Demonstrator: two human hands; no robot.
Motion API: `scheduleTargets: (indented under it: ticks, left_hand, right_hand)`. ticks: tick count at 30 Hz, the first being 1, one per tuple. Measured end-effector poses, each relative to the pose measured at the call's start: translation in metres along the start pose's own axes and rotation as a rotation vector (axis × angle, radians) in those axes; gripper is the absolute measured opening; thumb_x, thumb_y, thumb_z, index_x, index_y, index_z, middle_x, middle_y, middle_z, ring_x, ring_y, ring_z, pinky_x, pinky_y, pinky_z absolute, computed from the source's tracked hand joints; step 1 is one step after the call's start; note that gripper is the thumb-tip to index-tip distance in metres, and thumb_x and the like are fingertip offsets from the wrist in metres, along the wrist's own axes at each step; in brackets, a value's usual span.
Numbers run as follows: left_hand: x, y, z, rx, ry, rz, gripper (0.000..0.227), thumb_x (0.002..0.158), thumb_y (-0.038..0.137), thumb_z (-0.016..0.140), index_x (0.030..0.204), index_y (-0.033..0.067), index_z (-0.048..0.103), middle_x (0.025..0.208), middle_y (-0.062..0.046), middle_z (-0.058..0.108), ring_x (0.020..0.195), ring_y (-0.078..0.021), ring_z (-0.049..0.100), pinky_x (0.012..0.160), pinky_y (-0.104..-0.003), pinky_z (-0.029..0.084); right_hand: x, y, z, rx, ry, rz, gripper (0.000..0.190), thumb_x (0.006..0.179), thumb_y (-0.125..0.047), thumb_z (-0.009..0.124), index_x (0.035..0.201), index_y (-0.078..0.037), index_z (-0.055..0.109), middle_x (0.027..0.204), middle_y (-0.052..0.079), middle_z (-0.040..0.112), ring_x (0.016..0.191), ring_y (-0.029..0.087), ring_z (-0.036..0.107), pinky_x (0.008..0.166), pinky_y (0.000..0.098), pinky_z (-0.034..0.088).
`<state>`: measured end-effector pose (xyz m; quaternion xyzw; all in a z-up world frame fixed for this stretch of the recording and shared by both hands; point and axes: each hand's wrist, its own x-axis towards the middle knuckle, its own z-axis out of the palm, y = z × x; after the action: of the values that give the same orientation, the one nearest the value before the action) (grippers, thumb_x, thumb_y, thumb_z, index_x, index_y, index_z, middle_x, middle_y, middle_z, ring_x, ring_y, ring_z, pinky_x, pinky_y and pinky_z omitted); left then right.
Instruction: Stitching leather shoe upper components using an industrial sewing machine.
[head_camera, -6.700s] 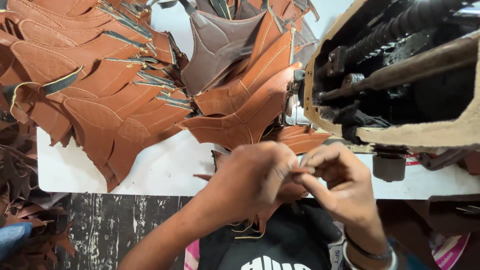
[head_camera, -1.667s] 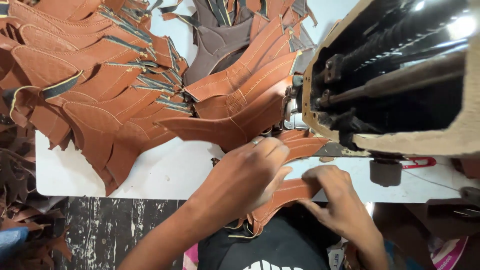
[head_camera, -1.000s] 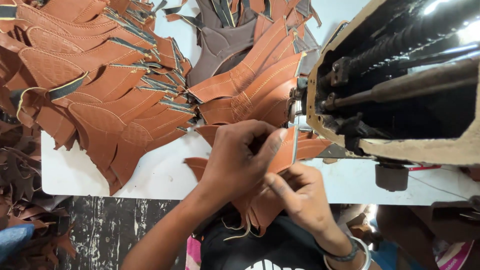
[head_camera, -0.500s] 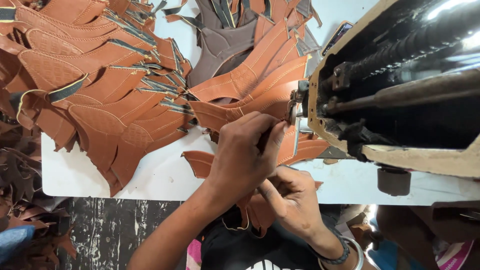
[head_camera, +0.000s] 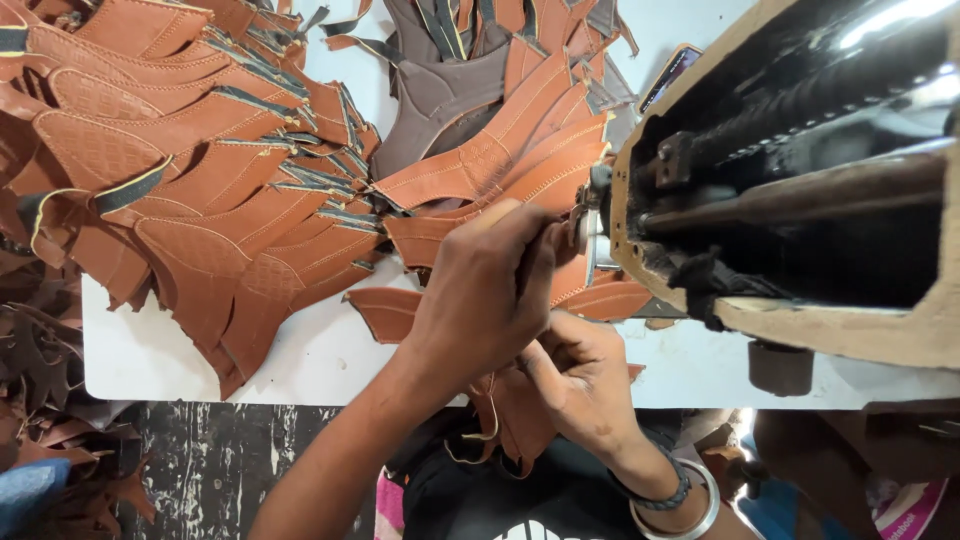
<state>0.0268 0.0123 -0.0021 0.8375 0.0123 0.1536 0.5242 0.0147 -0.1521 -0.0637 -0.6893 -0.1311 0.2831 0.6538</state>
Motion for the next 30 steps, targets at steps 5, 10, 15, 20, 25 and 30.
scheduleTargets:
  ticks: [5, 10, 15, 20, 25, 30]
  left_hand:
    - [0.017, -0.005, 0.000, 0.015, 0.012, 0.025, 0.003, 0.096, 0.003, 0.061, 0.096, 0.0014, 0.063, 0.084, -0.015, 0.062, 0.080, -0.0357, 0.066, 0.072, -0.044, 0.051]
    - [0.024, -0.010, 0.005, 0.180, 0.069, 0.160, 0.010, 0.106, 0.009, 0.060, 0.102, 0.0028, 0.066, 0.086, -0.017, 0.061, 0.080, -0.0363, 0.062, 0.075, -0.046, 0.049]
    - [0.019, 0.013, 0.005, 0.123, 0.180, 0.090, 0.010, 0.103, 0.014, 0.066, 0.107, 0.0055, 0.067, 0.087, -0.012, 0.066, 0.077, -0.0274, 0.067, 0.071, -0.040, 0.054]
    - [-0.019, 0.036, 0.005, 0.038, 0.260, 0.005, 0.018, 0.095, 0.014, 0.074, 0.108, 0.0058, 0.064, 0.089, -0.009, 0.069, 0.075, -0.0191, 0.070, 0.068, -0.034, 0.057]
    - [-0.054, 0.034, 0.020, -0.033, -0.177, 0.022, 0.031, 0.091, 0.018, 0.078, 0.112, -0.0005, 0.064, 0.100, -0.017, 0.070, 0.090, -0.0321, 0.072, 0.080, -0.040, 0.058]
    - [-0.050, 0.047, 0.016, 0.158, -0.273, -0.151, 0.029, 0.095, 0.023, 0.073, 0.108, -0.0015, 0.066, 0.100, -0.021, 0.070, 0.092, -0.0408, 0.070, 0.078, -0.046, 0.053]
  right_hand:
    - [0.017, -0.013, 0.000, 0.051, 0.019, 0.002, 0.010, 0.097, -0.002, 0.063, 0.091, 0.004, 0.069, 0.077, 0.003, 0.074, 0.070, 0.005, 0.065, 0.063, 0.0219, 0.054]
    - [0.019, -0.015, -0.005, 0.011, 0.135, 0.123, 0.015, 0.099, -0.006, 0.064, 0.099, 0.003, 0.076, 0.070, 0.005, 0.071, 0.058, 0.008, 0.056, 0.050, 0.0243, 0.044]
    - [-0.006, -0.026, -0.041, -0.223, 0.044, -0.149, 0.016, 0.093, -0.011, 0.074, 0.103, 0.002, 0.073, 0.085, 0.006, 0.075, 0.073, 0.010, 0.069, 0.062, 0.0232, 0.055]
    - [-0.039, -0.017, -0.074, -0.664, -0.033, -0.009, 0.042, 0.070, -0.026, 0.091, 0.099, -0.003, 0.071, 0.090, 0.006, 0.073, 0.077, 0.017, 0.077, 0.067, 0.0278, 0.061]
    - [-0.066, 0.014, -0.090, -1.055, -0.122, 0.147, 0.068, 0.061, -0.029, 0.093, 0.118, -0.007, 0.063, 0.120, 0.009, 0.059, 0.111, 0.031, 0.054, 0.096, 0.0428, 0.044]
    - [-0.079, 0.007, -0.101, -0.811, -0.058, -0.062, 0.059, 0.061, -0.021, 0.092, 0.111, -0.003, 0.065, 0.106, 0.009, 0.067, 0.097, 0.026, 0.065, 0.084, 0.0372, 0.053]
